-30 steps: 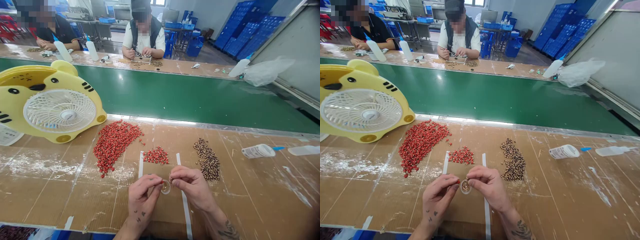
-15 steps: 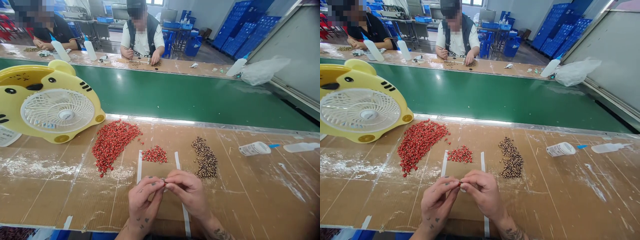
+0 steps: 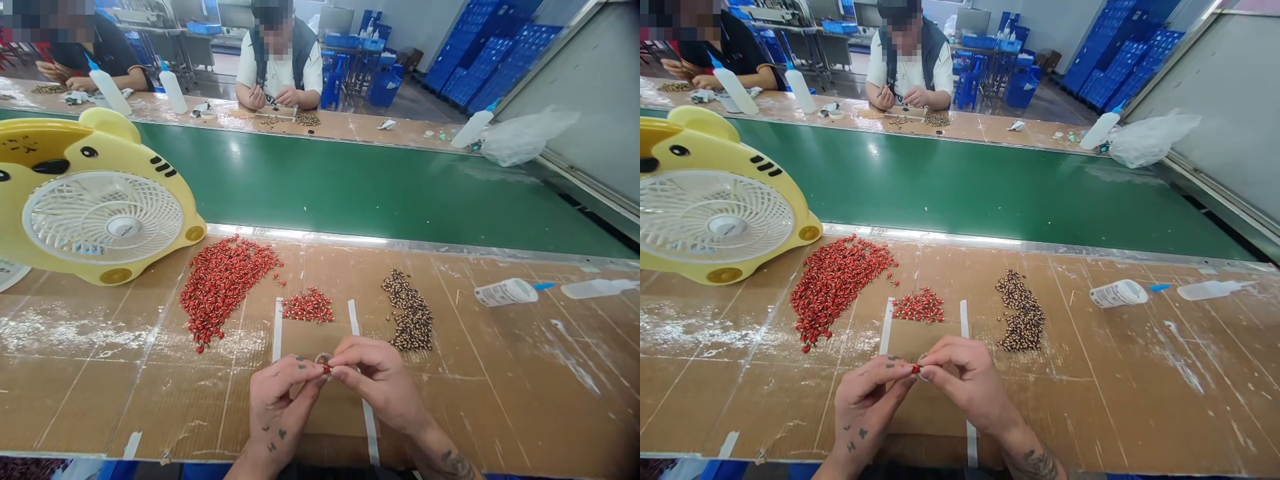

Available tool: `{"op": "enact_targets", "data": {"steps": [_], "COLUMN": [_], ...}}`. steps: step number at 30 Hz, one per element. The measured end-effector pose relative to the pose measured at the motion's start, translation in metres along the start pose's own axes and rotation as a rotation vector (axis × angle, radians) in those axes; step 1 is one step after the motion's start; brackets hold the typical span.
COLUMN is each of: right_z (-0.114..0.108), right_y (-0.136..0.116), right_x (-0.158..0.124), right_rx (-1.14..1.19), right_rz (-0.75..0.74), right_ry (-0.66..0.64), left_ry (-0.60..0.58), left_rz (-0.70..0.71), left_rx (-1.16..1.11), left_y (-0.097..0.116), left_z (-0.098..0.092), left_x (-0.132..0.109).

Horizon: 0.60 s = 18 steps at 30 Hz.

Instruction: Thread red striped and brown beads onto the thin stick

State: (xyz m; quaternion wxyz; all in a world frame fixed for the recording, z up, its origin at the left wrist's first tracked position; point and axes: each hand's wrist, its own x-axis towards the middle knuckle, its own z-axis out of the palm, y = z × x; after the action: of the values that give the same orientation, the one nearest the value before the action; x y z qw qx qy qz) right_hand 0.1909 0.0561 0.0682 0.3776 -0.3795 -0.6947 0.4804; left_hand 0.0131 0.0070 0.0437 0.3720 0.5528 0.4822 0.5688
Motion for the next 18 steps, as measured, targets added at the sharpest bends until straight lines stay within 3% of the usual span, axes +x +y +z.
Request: {"op": "enact_targets", "data": {"steps": [6, 13, 18], "right_z": [0.003, 0.006, -0.006], "right_y": [-0.001, 0.002, 0.006], "right_x": [-0.001, -0.004, 0.008], "right_rx": [0.039, 0.034, -0.078], "right_rz": [0.010, 0.017, 0.050], "right_ry": [-0.024, -0.003, -0.030], "left_ry": [-0.030, -0.143, -0.207], "left_rz": [0.002, -0.014, -0.029], "left_rx": [0.016, 0.169, 0.216], "left_y": [0.008, 0.015, 0.010], "left_z": [-0.004, -0.009, -0.007], "left_x": [0.001, 0.007, 0.029]}}
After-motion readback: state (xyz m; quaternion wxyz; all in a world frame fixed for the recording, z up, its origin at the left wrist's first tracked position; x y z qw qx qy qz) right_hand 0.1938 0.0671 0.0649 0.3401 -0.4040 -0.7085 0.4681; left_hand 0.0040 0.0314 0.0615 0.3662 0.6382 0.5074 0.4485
